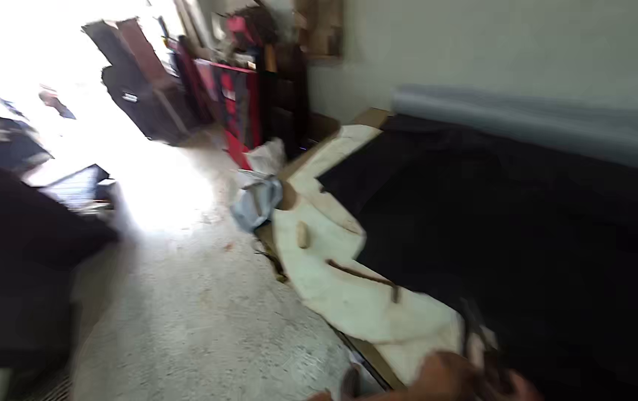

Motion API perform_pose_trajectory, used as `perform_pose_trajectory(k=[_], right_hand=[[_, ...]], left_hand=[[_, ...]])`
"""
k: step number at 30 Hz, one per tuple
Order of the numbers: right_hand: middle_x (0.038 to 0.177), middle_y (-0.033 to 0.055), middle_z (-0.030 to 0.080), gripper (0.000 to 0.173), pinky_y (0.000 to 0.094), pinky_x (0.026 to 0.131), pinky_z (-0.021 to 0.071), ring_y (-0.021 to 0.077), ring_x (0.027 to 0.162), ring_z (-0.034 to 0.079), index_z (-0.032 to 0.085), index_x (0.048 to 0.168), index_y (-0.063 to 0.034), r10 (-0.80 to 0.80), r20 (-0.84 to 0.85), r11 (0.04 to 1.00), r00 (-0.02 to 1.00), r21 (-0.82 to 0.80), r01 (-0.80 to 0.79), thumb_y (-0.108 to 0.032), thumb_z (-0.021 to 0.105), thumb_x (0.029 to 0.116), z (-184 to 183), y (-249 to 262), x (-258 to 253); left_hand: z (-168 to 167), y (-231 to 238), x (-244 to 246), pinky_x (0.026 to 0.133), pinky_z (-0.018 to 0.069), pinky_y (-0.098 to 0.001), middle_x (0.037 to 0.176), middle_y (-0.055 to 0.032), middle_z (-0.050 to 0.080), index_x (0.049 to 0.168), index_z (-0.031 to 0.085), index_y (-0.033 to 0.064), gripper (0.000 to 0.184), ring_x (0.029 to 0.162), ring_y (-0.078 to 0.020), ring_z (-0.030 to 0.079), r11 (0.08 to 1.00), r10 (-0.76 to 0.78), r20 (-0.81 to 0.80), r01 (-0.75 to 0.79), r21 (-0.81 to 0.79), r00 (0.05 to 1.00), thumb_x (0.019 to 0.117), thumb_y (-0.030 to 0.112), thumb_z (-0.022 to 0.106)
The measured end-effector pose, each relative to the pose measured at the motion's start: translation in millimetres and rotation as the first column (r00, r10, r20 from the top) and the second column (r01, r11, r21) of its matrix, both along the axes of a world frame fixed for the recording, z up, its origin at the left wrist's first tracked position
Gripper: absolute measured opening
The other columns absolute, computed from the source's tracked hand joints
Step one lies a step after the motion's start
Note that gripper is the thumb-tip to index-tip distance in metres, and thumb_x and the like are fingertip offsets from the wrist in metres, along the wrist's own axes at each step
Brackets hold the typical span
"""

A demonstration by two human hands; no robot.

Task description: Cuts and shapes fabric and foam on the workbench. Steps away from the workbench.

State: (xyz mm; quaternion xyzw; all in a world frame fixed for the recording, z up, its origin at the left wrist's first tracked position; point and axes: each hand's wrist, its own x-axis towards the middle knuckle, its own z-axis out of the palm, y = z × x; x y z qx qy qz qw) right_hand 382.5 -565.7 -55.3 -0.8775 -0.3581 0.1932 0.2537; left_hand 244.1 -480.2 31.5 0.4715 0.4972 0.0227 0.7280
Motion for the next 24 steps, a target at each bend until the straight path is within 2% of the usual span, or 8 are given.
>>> perform_pose_trajectory(k=[1, 3, 4, 6, 9, 13, 18, 24], right_hand=[[0.117, 0.0195, 0.07, 0.051, 0.0575, 0.096, 0.0537, 0.0346, 0.11, 0.066, 0.068, 0.123, -0.0024, -0.092, -0.068, 0.994, 0.993, 0.057, 0.096, -0.034, 0.079, 0.0852, 11, -13, -1], [0.113, 0.0158, 0.071, 0.052, 0.0552, 0.091, 0.0576, 0.0302, 0.104, 0.069, 0.067, 0.125, -0.0039, -0.249, -0.22, 0.934, 0.943, 0.203, 0.294, -0.026, 0.085, 0.0813, 31, -26, -1], [0.107, 0.0088, 0.073, 0.048, 0.0471, 0.084, 0.0624, 0.0228, 0.096, 0.072, 0.069, 0.12, -0.008, -0.273, -0.302, 0.892, 0.913, 0.277, 0.358, -0.028, 0.086, 0.0804, 41, -32, -2], [0.104, 0.0056, 0.075, 0.041, 0.0401, 0.079, 0.0642, 0.0196, 0.093, 0.072, 0.07, 0.117, -0.008, -0.174, -0.487, 0.822, 0.856, 0.406, 0.399, -0.025, 0.084, 0.0825, 65, -40, -7], [0.096, 0.0077, 0.075, 0.038, 0.0397, 0.076, 0.0643, 0.0221, 0.086, 0.073, 0.072, 0.112, -0.0063, -0.081, -0.572, 0.78, 0.816, 0.473, 0.409, -0.029, 0.084, 0.0841, 104, -47, -27], [0.109, 0.0041, 0.073, 0.039, 0.0384, 0.079, 0.0644, 0.0205, 0.094, 0.071, 0.072, 0.114, -0.0106, -0.009, -0.532, 0.78, 0.847, 0.526, 0.339, -0.039, 0.081, 0.0876, 140, -70, -37], [0.126, 0.0092, 0.063, 0.051, 0.0398, 0.075, 0.0628, 0.0204, 0.101, 0.067, 0.07, 0.115, -0.0072, 0.121, -0.436, 0.891, 0.891, 0.443, 0.095, -0.043, 0.085, 0.0818, 124, -141, -59], [0.123, 0.0125, 0.06, 0.062, 0.0364, 0.072, 0.0574, 0.0198, 0.096, 0.063, 0.066, 0.118, -0.0039, 0.267, -0.461, 0.892, 0.846, 0.451, -0.036, -0.05, 0.083, 0.0803, 113, -148, -91]], left_hand=[[-40, -2, -5, 0.091, 0.059, -0.044, 0.115, -0.016, 0.072, 0.13, 0.064, 0.0009, 0.035, 0.101, -0.0259, 0.071, 0.997, -0.001, 0.196, -0.014, 0.076, 0.981, 0.1087, 0.022, 0.046], [-73, -3, 7, 0.08, 0.0645, -0.043, 0.103, -0.013, 0.076, 0.13, 0.064, 0.002, 0.034, 0.088, -0.0237, 0.075, 0.986, -0.01, 0.42, -0.061, 0.155, 0.908, 0.1069, 0.025, 0.053], [-72, -4, 12, 0.077, 0.0639, -0.0413, 0.098, -0.0091, 0.075, 0.129, 0.065, 0.0053, 0.035, 0.084, -0.0207, 0.074, 0.974, -0.025, 0.432, -0.075, 0.213, 0.902, 0.1044, 0.029, 0.058], [-54, -5, 15, 0.076, 0.0608, -0.0405, 0.097, -0.006, 0.072, 0.132, 0.064, 0.0095, 0.043, 0.084, -0.0194, 0.07, 0.968, -0.056, 0.448, -0.062, 0.244, 0.892, 0.1025, 0.04, 0.061], [-12, -20, 11, 0.088, 0.0621, -0.0456, 0.113, -0.0158, 0.072, 0.135, 0.06, 0.0014, 0.05, 0.1, -0.0267, 0.072, 0.984, -0.09, 0.596, -0.022, 0.178, 0.798, 0.1107, 0.04, 0.04], [36, -25, 15, 0.081, 0.0624, -0.0482, 0.105, -0.02, 0.071, 0.13, 0.059, -0.0025, 0.054, 0.091, -0.0291, 0.072, 0.978, 0.111, 0.618, -0.197, 0.073, 0.779, 0.1105, 0.04, 0.033], [91, 10, 13, 0.073, 0.0618, -0.044, 0.1, -0.018, 0.069, 0.13, 0.06, 0.0024, 0.057, 0.082, -0.0256, 0.07, 0.9, 0.297, 0.652, -0.433, 0.053, 0.698, 0.1106, 0.048, 0.031], [102, 7, 4, 0.068, 0.0615, -0.0438, 0.089, -0.0187, 0.068, 0.118, 0.065, 0.0014, 0.052, 0.075, -0.0277, 0.069, 0.826, 0.177, 0.647, -0.469, 0.312, 0.742, 0.1112, 0.042, 0.033]])
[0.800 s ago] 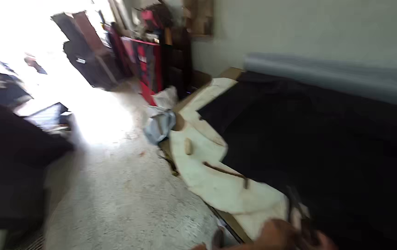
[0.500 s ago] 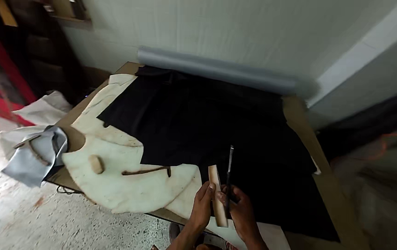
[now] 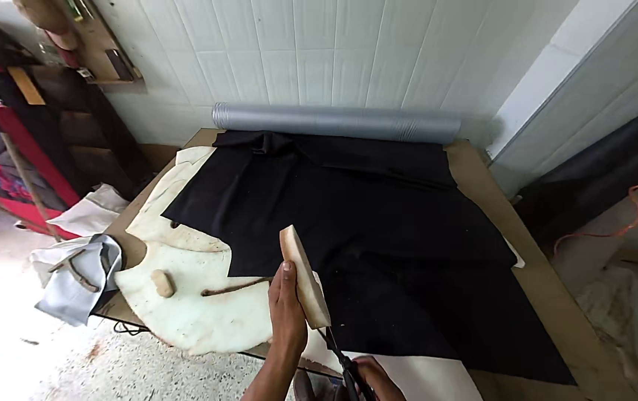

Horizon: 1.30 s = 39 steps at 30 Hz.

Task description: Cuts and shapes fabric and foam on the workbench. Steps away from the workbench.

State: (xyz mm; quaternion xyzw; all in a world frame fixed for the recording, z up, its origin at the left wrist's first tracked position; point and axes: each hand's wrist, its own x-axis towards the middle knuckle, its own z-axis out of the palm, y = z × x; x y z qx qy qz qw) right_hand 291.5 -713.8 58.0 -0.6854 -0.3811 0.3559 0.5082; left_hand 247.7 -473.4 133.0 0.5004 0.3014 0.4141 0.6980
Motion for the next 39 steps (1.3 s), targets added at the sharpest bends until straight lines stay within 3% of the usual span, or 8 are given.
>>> perform_pose_trajectory(k=[15, 18, 22, 24, 27, 30, 35, 39], right_hand=[[0.088, 0.0034, 0.066, 0.038, 0.0368, 0.072, 0.0575, 0.0159, 0.082, 0.064, 0.067, 0.077, -0.0101, 0.214, -0.048, 0.976, 0.976, 0.058, -0.211, -0.04, 0.089, 0.0779, 3, 46, -38], [0.078, 0.004, 0.063, 0.038, 0.036, 0.063, 0.0536, 0.0154, 0.072, 0.061, 0.064, 0.072, -0.0085, 0.279, 0.001, 0.957, 0.96, 0.08, -0.279, -0.038, 0.087, 0.0811, 10, 53, -51], [0.081, 0.0076, 0.064, 0.038, 0.0365, 0.066, 0.0543, 0.0173, 0.075, 0.062, 0.065, 0.073, -0.0047, 0.393, 0.038, 0.91, 0.919, 0.123, -0.395, -0.035, 0.084, 0.0857, 11, 65, -76], [0.094, 0.0102, 0.065, 0.038, 0.0383, 0.073, 0.0573, 0.0194, 0.086, 0.065, 0.067, 0.084, -0.0038, 0.45, 0.034, 0.887, 0.892, 0.101, -0.451, -0.038, 0.083, 0.0844, 14, 75, -92], [0.105, 0.0117, 0.06, 0.051, 0.0363, 0.065, 0.0571, 0.019, 0.083, 0.062, 0.066, 0.099, -0.0042, 0.514, -0.007, 0.854, 0.858, 0.097, -0.511, -0.049, 0.084, 0.0807, 22, 98, -123], [0.101, 0.0094, 0.058, 0.05, 0.032, 0.059, 0.0526, 0.0164, 0.078, 0.059, 0.064, 0.094, -0.0068, 0.553, 0.035, 0.823, 0.832, 0.131, -0.553, -0.049, 0.086, 0.0783, 27, 121, -155], [0.096, 0.012, 0.063, 0.042, 0.036, 0.073, 0.055, 0.0193, 0.088, 0.062, 0.063, 0.082, -0.0041, 0.567, 0.15, 0.798, 0.81, 0.145, -0.586, -0.038, 0.088, 0.0773, 40, 143, -212], [0.089, 0.0115, 0.064, 0.037, 0.0374, 0.07, 0.0544, 0.0201, 0.083, 0.063, 0.063, 0.076, -0.0035, 0.578, 0.238, 0.771, 0.781, 0.154, -0.618, -0.031, 0.087, 0.0797, 38, 152, -249]], left_hand=[[1, -16, -87, 0.063, 0.059, -0.0367, 0.085, -0.014, 0.066, 0.111, 0.068, 0.0046, 0.049, 0.071, -0.0222, 0.066, 0.904, 0.424, -0.044, -0.419, 0.084, 0.905, 0.1113, 0.04, 0.035], [4, -13, -114, 0.06, 0.0585, -0.0361, 0.082, -0.0134, 0.064, 0.109, 0.066, 0.0042, 0.05, 0.067, -0.0212, 0.065, 0.877, 0.476, -0.005, -0.474, 0.077, 0.879, 0.1107, 0.043, 0.036], [7, -14, -154, 0.067, 0.0608, -0.0344, 0.089, -0.0133, 0.067, 0.114, 0.066, 0.0017, 0.053, 0.075, -0.0204, 0.069, 0.834, 0.533, 0.054, -0.535, 0.135, 0.844, 0.1105, 0.045, 0.036], [8, -15, -179, 0.071, 0.0619, -0.0344, 0.094, -0.0138, 0.069, 0.115, 0.066, 0.0008, 0.056, 0.081, -0.021, 0.07, 0.805, 0.564, 0.067, -0.566, 0.18, 0.823, 0.1101, 0.047, 0.036], [9, -15, -217, 0.072, 0.0629, -0.0355, 0.095, -0.0132, 0.069, 0.114, 0.064, 0.0012, 0.061, 0.081, -0.0213, 0.071, 0.766, 0.593, 0.078, -0.591, 0.253, 0.802, 0.1073, 0.056, 0.038], [16, -12, -256, 0.071, 0.0625, -0.034, 0.093, -0.0108, 0.068, 0.113, 0.065, 0.0018, 0.062, 0.08, -0.0193, 0.07, 0.729, 0.616, 0.096, -0.612, 0.308, 0.782, 0.1064, 0.057, 0.038], [26, -6, -323, 0.079, 0.0621, -0.0316, 0.102, -0.0096, 0.07, 0.121, 0.064, -0.0001, 0.068, 0.089, -0.0156, 0.07, 0.654, 0.678, 0.109, -0.664, 0.362, 0.727, 0.1049, 0.061, 0.037], [22, -1, -369, 0.079, 0.0608, -0.0307, 0.102, -0.0099, 0.069, 0.117, 0.064, 0.0014, 0.064, 0.088, -0.0155, 0.069, 0.614, 0.711, 0.14, -0.706, 0.353, 0.689, 0.1058, 0.059, 0.038]])
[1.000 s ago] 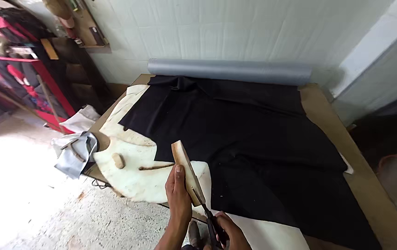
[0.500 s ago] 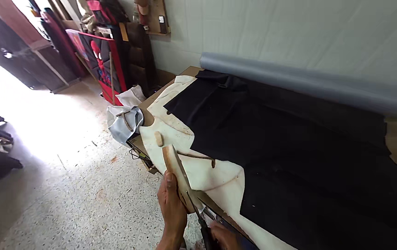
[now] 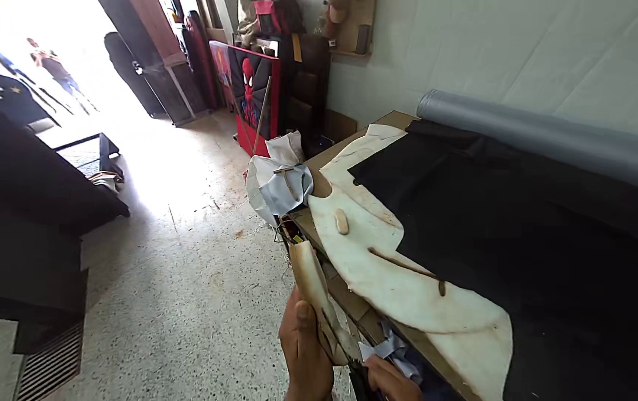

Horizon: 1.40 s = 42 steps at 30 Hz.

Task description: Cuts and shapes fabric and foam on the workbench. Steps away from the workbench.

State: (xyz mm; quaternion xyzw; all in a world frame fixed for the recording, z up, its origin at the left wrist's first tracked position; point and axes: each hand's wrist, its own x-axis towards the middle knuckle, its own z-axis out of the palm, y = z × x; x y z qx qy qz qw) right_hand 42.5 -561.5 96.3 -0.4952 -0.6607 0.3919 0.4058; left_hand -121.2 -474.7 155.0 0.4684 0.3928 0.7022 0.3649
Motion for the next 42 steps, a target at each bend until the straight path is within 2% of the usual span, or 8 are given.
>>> perform_pose_trajectory(k=[8, 15, 18, 21, 26, 31, 35, 42], right_hand=[[0.093, 0.0136, 0.066, 0.031, 0.0353, 0.071, 0.057, 0.02, 0.085, 0.065, 0.063, 0.076, -0.002, 0.108, -0.026, 0.994, 0.994, 0.005, -0.108, -0.024, 0.083, 0.0852, -5, 14, -50], [0.109, 0.0106, 0.061, 0.076, 0.029, 0.07, 0.0562, 0.0121, 0.086, 0.061, 0.06, 0.126, 0.0023, 0.056, -0.11, 0.995, 0.992, -0.081, -0.065, -0.046, 0.088, 0.0752, 19, 29, -74], [0.098, 0.0137, 0.067, 0.049, 0.0342, 0.073, 0.0567, 0.0161, 0.085, 0.065, 0.069, 0.095, -0.0003, 0.021, -0.078, 0.999, 0.997, -0.037, -0.024, -0.042, 0.088, 0.0777, 17, 31, -78], [0.082, 0.0083, 0.062, 0.041, 0.032, 0.063, 0.0526, 0.0164, 0.077, 0.061, 0.059, 0.071, -0.0062, 0.085, -0.078, 0.993, 0.993, 0.087, -0.078, -0.035, 0.085, 0.0848, 4, 37, -79], [0.087, 0.0085, 0.064, 0.039, 0.0317, 0.062, 0.0552, 0.0156, 0.076, 0.063, 0.06, 0.074, -0.0061, 0.157, -0.133, 0.984, 0.979, 0.102, -0.144, -0.032, 0.087, 0.0824, -1, 44, -84], [0.099, 0.009, 0.065, 0.067, 0.0309, 0.067, 0.0543, 0.0142, 0.084, 0.061, 0.067, 0.107, -0.0043, 0.136, -0.129, 0.988, 0.982, -0.055, -0.144, -0.061, 0.083, 0.0762, 7, 50, -96], [0.096, 0.0045, 0.064, 0.052, 0.0324, 0.074, 0.057, 0.0144, 0.089, 0.063, 0.066, 0.095, -0.0095, 0.15, -0.136, 0.988, 0.979, 0.004, -0.151, -0.054, 0.086, 0.0769, 7, 60, -106], [0.081, 0.003, 0.06, 0.036, 0.0289, 0.062, 0.0519, 0.0133, 0.075, 0.06, 0.062, 0.075, -0.0089, 0.238, -0.166, 0.969, 0.957, 0.103, -0.223, -0.035, 0.084, 0.0854, -6, 63, -118]], left_hand=[[-6, 10, -63, 0.082, 0.0601, -0.0319, 0.106, -0.0105, 0.068, 0.12, 0.064, 0.0018, 0.067, 0.093, -0.0169, 0.069, 0.999, 0.034, -0.041, -0.034, 0.018, 0.999, 0.1054, 0.061, 0.037], [-25, 1, -66, 0.08, 0.0594, -0.0286, 0.102, -0.0055, 0.067, 0.121, 0.064, 0.0027, 0.065, 0.091, -0.0125, 0.067, 0.996, 0.004, -0.138, 0.008, 0.085, 0.99, 0.1056, 0.06, 0.038], [-22, 4, -71, 0.084, 0.0585, -0.0279, 0.104, -0.0047, 0.067, 0.121, 0.065, 0.0032, 0.065, 0.095, -0.012, 0.067, 0.995, 0.021, -0.148, -0.007, 0.095, 0.989, 0.1056, 0.06, 0.038], [-24, 7, -75, 0.084, 0.0597, -0.0324, 0.105, -0.0084, 0.068, 0.122, 0.064, 0.0012, 0.068, 0.096, -0.0167, 0.068, 0.994, 0.013, -0.144, 0.002, 0.105, 0.989, 0.1053, 0.062, 0.037], [-28, 6, -85, 0.088, 0.0599, -0.0352, 0.11, -0.0087, 0.068, 0.126, 0.062, 0.0017, 0.068, 0.101, -0.0177, 0.068, 0.993, 0.052, -0.165, -0.034, 0.113, 0.985, 0.106, 0.061, 0.035], [-46, -7, -96, 0.078, 0.0595, -0.0297, 0.102, -0.004, 0.067, 0.129, 0.063, 0.0068, 0.066, 0.089, -0.0122, 0.066, 0.994, 0.074, -0.328, -0.045, 0.095, 0.942, 0.1052, 0.062, 0.036], [-53, -16, -106, 0.075, 0.0587, -0.0287, 0.101, -0.0039, 0.065, 0.128, 0.063, 0.008, 0.065, 0.086, -0.0117, 0.065, 0.995, 0.074, -0.386, -0.041, 0.094, 0.92, 0.1049, 0.063, 0.035], [-64, -25, -118, 0.088, 0.0585, -0.0335, 0.111, -0.0086, 0.066, 0.129, 0.061, 0.0039, 0.071, 0.102, -0.0171, 0.066, 0.993, 0.108, -0.311, -0.089, 0.075, 0.944, 0.1049, 0.064, 0.033]])
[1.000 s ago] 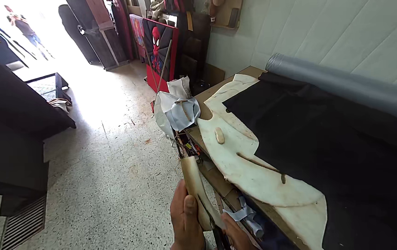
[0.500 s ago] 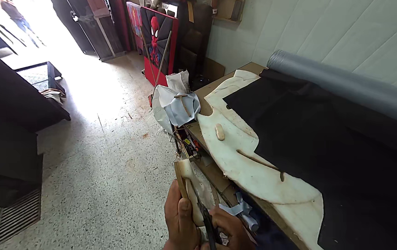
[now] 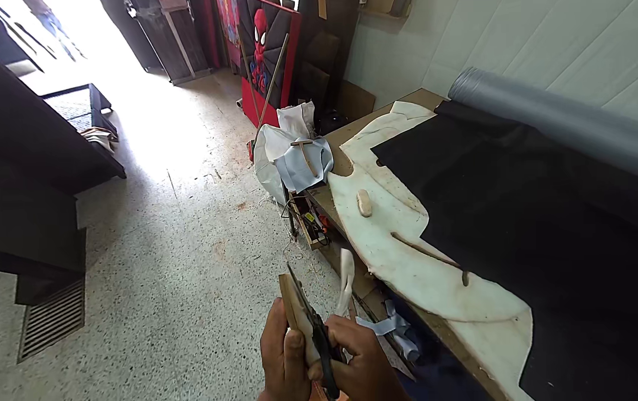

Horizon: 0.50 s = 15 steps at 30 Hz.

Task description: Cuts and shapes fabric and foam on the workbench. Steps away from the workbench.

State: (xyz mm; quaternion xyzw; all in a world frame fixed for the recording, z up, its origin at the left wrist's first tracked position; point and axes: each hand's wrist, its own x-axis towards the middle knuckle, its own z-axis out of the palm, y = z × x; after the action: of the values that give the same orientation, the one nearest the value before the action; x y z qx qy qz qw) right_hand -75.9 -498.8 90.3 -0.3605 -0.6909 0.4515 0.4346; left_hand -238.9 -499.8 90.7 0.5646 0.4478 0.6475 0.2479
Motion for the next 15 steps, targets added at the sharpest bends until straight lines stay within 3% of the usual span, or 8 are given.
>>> perform_pose_trajectory(k=[3, 5, 8, 10, 14, 15], right_hand=[[0.089, 0.0044, 0.063, 0.035, 0.0325, 0.068, 0.056, 0.0157, 0.083, 0.063, 0.065, 0.08, -0.0089, 0.016, -0.026, 0.999, 1.0, -0.047, -0.017, -0.037, 0.086, 0.0831, -5, -3, 0], [0.101, 0.0068, 0.065, 0.042, 0.0365, 0.074, 0.0618, 0.0181, 0.091, 0.067, 0.068, 0.091, -0.0083, -0.008, -0.012, 0.997, 1.0, -0.079, 0.007, -0.046, 0.086, 0.0814, -13, -8, 12], [0.108, 0.0072, 0.066, 0.048, 0.0387, 0.079, 0.0617, 0.0192, 0.096, 0.066, 0.069, 0.096, -0.0093, -0.091, 0.06, 0.987, 0.994, -0.13, 0.099, -0.054, 0.082, 0.082, -35, -25, 54], [0.107, 0.005, 0.066, 0.044, 0.0362, 0.079, 0.0602, 0.0162, 0.096, 0.066, 0.07, 0.093, -0.011, -0.171, 0.17, 0.97, 0.971, -0.145, 0.196, -0.052, 0.082, 0.0824, -50, -48, 88], [0.106, 0.003, 0.067, 0.039, 0.0354, 0.083, 0.0591, 0.0138, 0.1, 0.065, 0.069, 0.088, -0.0121, -0.376, 0.284, 0.879, 0.882, -0.192, 0.436, -0.048, 0.083, 0.0827, -76, -118, 151], [0.107, 0.0031, 0.068, 0.04, 0.0357, 0.085, 0.0585, 0.0138, 0.101, 0.065, 0.069, 0.085, -0.0121, -0.44, 0.308, 0.833, 0.843, -0.21, 0.512, -0.049, 0.083, 0.0827, -78, -136, 165]], left_hand=[[-6, -5, -15, 0.1, 0.0545, -0.0367, 0.129, -0.0086, 0.066, 0.132, 0.063, 0.0102, 0.066, 0.117, -0.0189, 0.064, 0.998, 0.012, 0.151, -0.001, -0.068, 0.988, 0.1045, 0.064, 0.035], [-9, 0, -28, 0.097, 0.0549, -0.0376, 0.137, -0.0116, 0.063, 0.141, 0.057, 0.0095, 0.065, 0.112, -0.0208, 0.066, 0.989, -0.037, 0.358, 0.086, -0.122, 0.933, 0.1054, 0.061, 0.037], [-11, 17, -35, 0.084, 0.0578, -0.0371, 0.11, -0.0167, 0.069, 0.153, 0.044, 0.0091, 0.066, 0.091, -0.022, 0.069, 0.945, -0.115, 0.625, 0.279, -0.171, 0.772, 0.1091, 0.054, 0.026], [-12, 28, -27, 0.069, 0.0581, -0.034, 0.103, -0.0181, 0.07, 0.153, 0.044, 0.0097, 0.066, 0.079, -0.0211, 0.067, 0.89, -0.14, 0.67, 0.39, -0.238, 0.729, 0.1093, 0.053, 0.022], [-24, 44, 23, 0.061, 0.0582, -0.0337, 0.1, -0.0091, 0.066, 0.152, 0.045, 0.0116, 0.058, 0.074, -0.0173, 0.065, 0.739, -0.31, 0.674, 0.616, -0.273, 0.67, 0.1029, 0.042, 0.051], [-26, 48, 46, 0.058, 0.059, -0.0341, 0.098, -0.0081, 0.066, 0.151, 0.045, 0.0113, 0.056, 0.071, -0.017, 0.066, 0.696, -0.351, 0.65, 0.652, -0.3, 0.674, 0.1013, 0.036, 0.053]])
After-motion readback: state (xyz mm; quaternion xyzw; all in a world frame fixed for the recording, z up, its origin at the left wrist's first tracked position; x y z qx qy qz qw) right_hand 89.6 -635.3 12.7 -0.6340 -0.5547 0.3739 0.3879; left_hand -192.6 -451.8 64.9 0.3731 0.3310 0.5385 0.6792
